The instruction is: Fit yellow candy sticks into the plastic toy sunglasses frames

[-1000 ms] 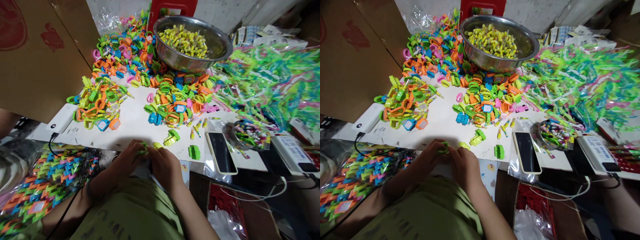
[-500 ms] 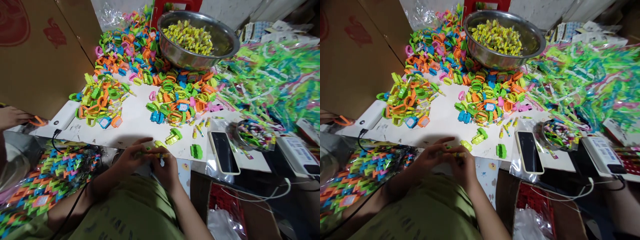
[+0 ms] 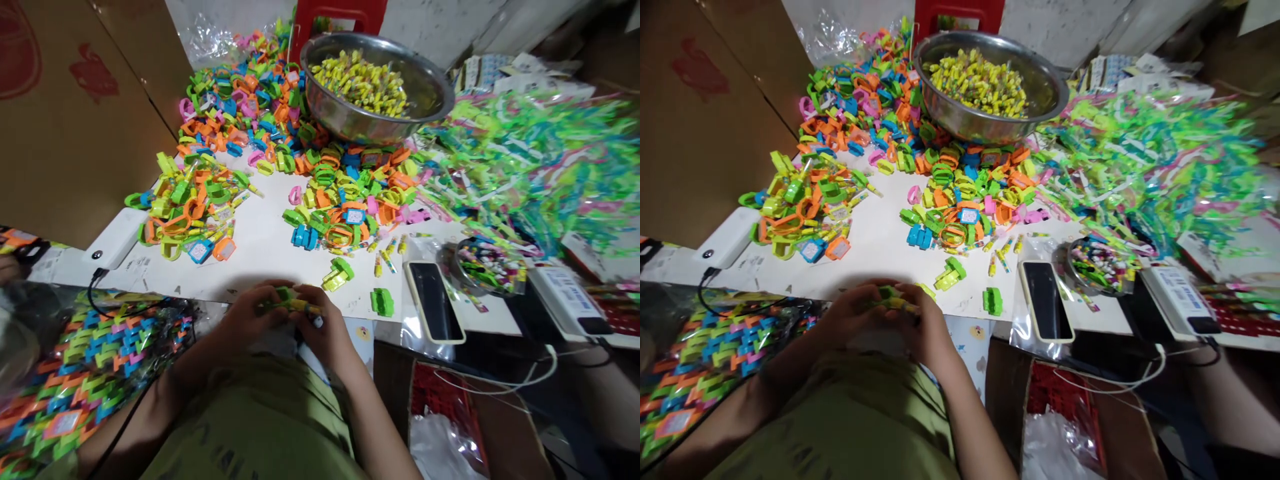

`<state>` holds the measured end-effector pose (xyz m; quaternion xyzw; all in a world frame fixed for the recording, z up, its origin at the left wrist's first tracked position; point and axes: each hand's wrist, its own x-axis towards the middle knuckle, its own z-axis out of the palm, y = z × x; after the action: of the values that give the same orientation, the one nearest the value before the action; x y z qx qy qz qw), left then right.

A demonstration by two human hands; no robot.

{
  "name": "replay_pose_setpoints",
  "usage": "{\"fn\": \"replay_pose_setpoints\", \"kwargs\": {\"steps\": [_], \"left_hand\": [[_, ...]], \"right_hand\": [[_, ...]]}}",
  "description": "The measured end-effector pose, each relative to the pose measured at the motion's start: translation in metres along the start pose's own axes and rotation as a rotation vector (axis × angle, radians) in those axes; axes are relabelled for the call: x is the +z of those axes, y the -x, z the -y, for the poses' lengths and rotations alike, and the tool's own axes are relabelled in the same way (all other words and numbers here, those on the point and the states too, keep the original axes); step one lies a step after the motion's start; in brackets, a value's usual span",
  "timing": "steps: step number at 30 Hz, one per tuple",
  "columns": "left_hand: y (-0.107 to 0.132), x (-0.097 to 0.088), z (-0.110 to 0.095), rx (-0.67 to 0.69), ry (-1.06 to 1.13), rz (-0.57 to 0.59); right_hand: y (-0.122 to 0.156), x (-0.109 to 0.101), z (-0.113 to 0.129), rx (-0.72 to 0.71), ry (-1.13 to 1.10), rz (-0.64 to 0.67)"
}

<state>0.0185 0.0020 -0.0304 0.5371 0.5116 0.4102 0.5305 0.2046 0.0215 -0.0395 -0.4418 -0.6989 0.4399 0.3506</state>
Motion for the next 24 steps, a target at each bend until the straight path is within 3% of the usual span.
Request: {"fn": "replay_pose_setpoints", "kwargs": {"steps": [3,6,8,10,12,13,14,17,19,21,24], "left_hand": [[-0.005,-0.031,-0.001,0.076,-0.262,-0.217],[-0.011,-0.075,-0.001,0.082,-0.468,-0.457],[-0.017,-0.099,-0.003,0.087,-0.663,-0.607],[-0.023,-0.109,-0.004,0.123,-0.864,-0.728],[-0.029,-0.098,-0.004,0.167,-0.967,-0.770],[-0.032,-0.085,-0.002,0.204,-0.966,-0.727],[-0.035,-0.068,0.000,0.244,-0.937,-0.644],[-0.043,-0.008,0.010,0.330,-0.774,-0.205],[-0.048,0.025,0.017,0.318,-0.698,-0.065],[-0.051,0.042,0.022,0.274,-0.647,-0.003],[-0.051,0.042,0.027,0.218,-0.512,0.027]], "right_hand": [[-0.007,-0.037,-0.014,-0.040,0.217,-0.116],[-0.019,-0.080,-0.034,0.073,0.647,-0.321],[-0.027,-0.100,-0.047,0.185,0.891,-0.335],[-0.033,-0.107,-0.056,0.236,0.986,-0.285],[-0.036,-0.106,-0.061,0.231,1.010,-0.252],[-0.037,-0.104,-0.062,0.228,1.025,-0.252],[-0.038,-0.101,-0.062,0.230,1.045,-0.259],[-0.038,-0.098,-0.062,0.273,1.104,-0.291],[-0.039,-0.099,-0.063,0.308,1.108,-0.300],[-0.039,-0.102,-0.064,0.315,1.056,-0.296],[-0.036,-0.105,-0.060,0.223,0.879,-0.344]]}}
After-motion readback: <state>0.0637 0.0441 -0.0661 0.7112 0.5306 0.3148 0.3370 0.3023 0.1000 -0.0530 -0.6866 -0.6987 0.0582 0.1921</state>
